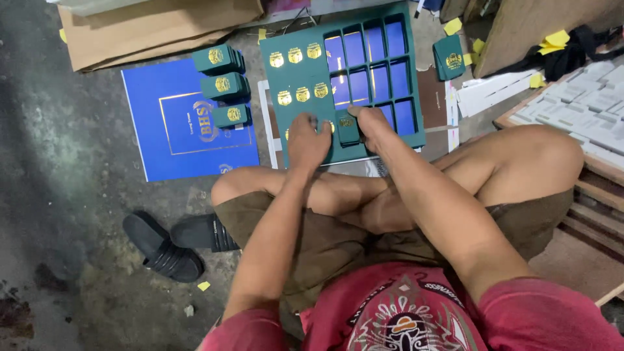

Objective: The person sits on the floor and repeatedly picks up small green boxes from a tray, opens them to reveal a QR code, and places them into a stack. The person handles the boxes one at a time, inspecting the interior before stacking them.

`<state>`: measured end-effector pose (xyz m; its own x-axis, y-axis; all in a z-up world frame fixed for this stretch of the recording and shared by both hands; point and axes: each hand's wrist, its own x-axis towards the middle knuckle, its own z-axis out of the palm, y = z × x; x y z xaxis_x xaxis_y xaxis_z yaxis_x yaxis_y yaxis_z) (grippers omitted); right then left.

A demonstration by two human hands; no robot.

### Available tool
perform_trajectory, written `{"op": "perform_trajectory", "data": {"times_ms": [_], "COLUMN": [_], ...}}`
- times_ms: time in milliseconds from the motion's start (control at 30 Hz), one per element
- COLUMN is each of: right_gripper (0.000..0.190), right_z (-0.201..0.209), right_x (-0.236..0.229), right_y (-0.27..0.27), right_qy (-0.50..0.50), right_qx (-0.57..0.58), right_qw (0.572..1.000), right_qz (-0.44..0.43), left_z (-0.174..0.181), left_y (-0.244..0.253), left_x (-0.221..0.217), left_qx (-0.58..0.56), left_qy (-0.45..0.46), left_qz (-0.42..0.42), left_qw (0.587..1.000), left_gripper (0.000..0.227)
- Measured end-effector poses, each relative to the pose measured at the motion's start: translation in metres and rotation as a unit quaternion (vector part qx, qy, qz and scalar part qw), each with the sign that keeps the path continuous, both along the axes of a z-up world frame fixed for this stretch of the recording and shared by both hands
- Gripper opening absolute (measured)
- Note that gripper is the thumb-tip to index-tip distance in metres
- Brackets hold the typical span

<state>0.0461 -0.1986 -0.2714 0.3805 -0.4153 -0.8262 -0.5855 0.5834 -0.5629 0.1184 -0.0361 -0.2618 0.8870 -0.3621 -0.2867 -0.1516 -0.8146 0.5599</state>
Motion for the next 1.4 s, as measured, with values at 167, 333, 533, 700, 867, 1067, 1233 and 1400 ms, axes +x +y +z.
{"op": "perform_trajectory", "data": {"times_ms": [167,333,533,700,867,1067,1233,1400], "right_gripper": [0.082,0.067,0.056,0.059,0.057,0.044,0.051,0.045], "right_z": [-0.018,-0.005,-0.015,-0.033,-0.028,-0.003,-0.002,-0.006], "right_x": [0.000,-0.007,-0.009,-0.010,-0.009,-0.008,-0.019,-0.013], "right_y": [0.002,0.009,0.002,-0.003,0.003,0.002,0.020,0.007], "right_qy": [0.006,-0.006,0.026,0.038,0.021,-0.004,0.002,-0.005], "right_qx": [-0.011,-0.064,-0.106,-0.074,-0.108,-0.031,-0.078,-0.086], "right_qw": [1.000,0.997,0.993,0.996,0.994,0.999,0.997,0.996], "right_qz": [-0.004,0.031,0.044,0.027,0.026,-0.024,-0.020,0.025], "left_z": [0.002,-0.014,0.055,0.023,-0.006,-0.045,-0.012,-0.002], "left_y": [-0.018,-0.036,-0.046,-0.056,-0.067,-0.056,-0.031,-0.032], "left_x": [-0.012,-0.019,-0.014,-0.015,-0.019,-0.012,-0.014,-0.002], "left_qx": [-0.019,-0.128,-0.236,-0.315,-0.277,-0.258,-0.238,-0.273], "left_qy": [0.289,0.387,0.458,0.510,0.480,0.492,0.505,0.525], "left_qz": [0.077,0.180,0.242,0.321,0.318,0.278,0.227,0.161], "left_qw": [0.954,0.895,0.822,0.733,0.769,0.784,0.798,0.790], "left_gripper": [0.062,0.092,0.079,0.061,0.048,0.036,0.034,0.062]}}
